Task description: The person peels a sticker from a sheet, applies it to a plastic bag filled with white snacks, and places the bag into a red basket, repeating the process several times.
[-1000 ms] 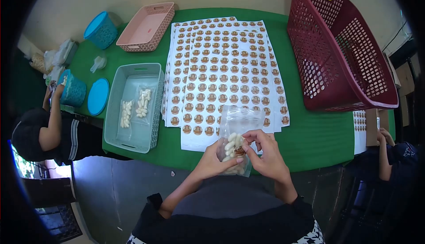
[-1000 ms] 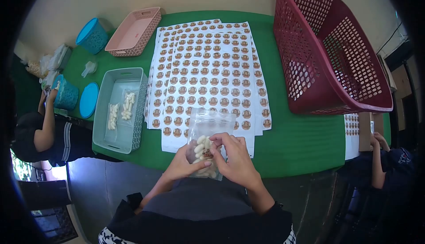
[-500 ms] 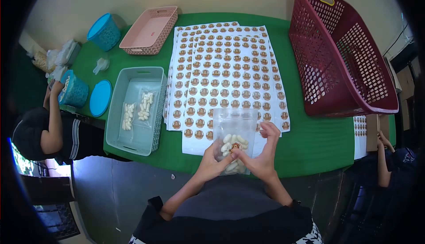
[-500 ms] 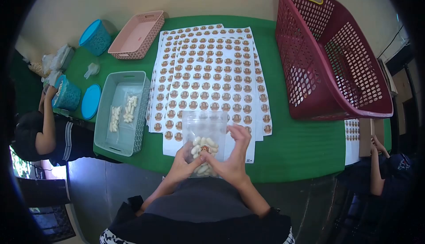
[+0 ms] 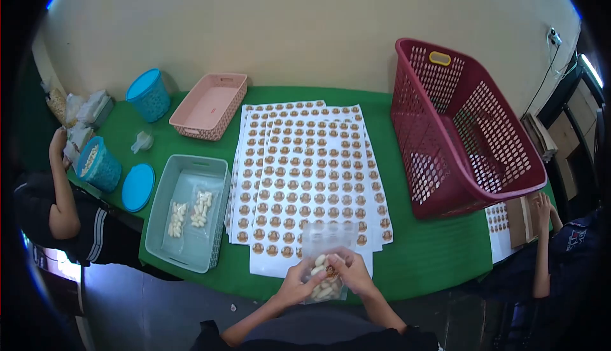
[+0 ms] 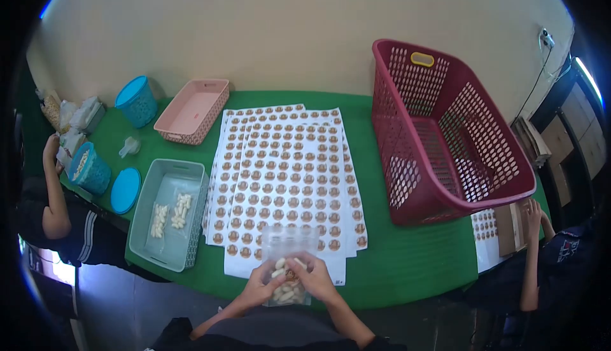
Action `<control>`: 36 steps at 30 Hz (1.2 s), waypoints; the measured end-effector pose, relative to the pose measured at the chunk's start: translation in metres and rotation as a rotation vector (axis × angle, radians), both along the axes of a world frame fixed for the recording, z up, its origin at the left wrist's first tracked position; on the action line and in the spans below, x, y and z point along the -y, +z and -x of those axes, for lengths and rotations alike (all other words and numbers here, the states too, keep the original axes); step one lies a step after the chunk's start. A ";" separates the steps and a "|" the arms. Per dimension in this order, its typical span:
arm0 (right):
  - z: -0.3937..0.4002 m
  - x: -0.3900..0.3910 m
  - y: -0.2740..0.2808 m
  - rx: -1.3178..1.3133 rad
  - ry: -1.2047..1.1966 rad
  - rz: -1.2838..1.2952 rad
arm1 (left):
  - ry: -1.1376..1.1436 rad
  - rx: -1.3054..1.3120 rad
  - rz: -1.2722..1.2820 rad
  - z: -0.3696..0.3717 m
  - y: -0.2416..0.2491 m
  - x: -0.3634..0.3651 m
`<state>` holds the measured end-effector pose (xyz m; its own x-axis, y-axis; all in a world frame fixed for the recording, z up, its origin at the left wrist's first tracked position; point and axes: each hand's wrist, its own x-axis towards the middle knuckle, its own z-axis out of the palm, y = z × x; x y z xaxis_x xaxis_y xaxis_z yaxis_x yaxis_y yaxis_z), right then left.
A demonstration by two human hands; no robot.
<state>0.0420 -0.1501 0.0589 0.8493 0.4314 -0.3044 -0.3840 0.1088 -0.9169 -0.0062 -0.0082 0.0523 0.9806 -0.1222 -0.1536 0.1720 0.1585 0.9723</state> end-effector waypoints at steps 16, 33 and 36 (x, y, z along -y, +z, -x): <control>-0.010 0.009 0.002 0.221 0.293 0.021 | 0.191 0.057 -0.128 -0.012 -0.011 0.005; -0.003 -0.011 -0.002 0.363 -0.052 0.166 | 0.236 0.237 -0.117 -0.018 -0.007 0.005; -0.005 -0.011 -0.002 0.260 -0.081 0.044 | 0.209 0.205 -0.130 -0.021 -0.017 0.002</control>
<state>0.0473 -0.1387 0.0567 0.9326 0.3499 -0.0886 -0.1266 0.0874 -0.9881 0.0146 -0.0105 0.0356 0.9945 0.0926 0.0492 -0.0533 0.0418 0.9977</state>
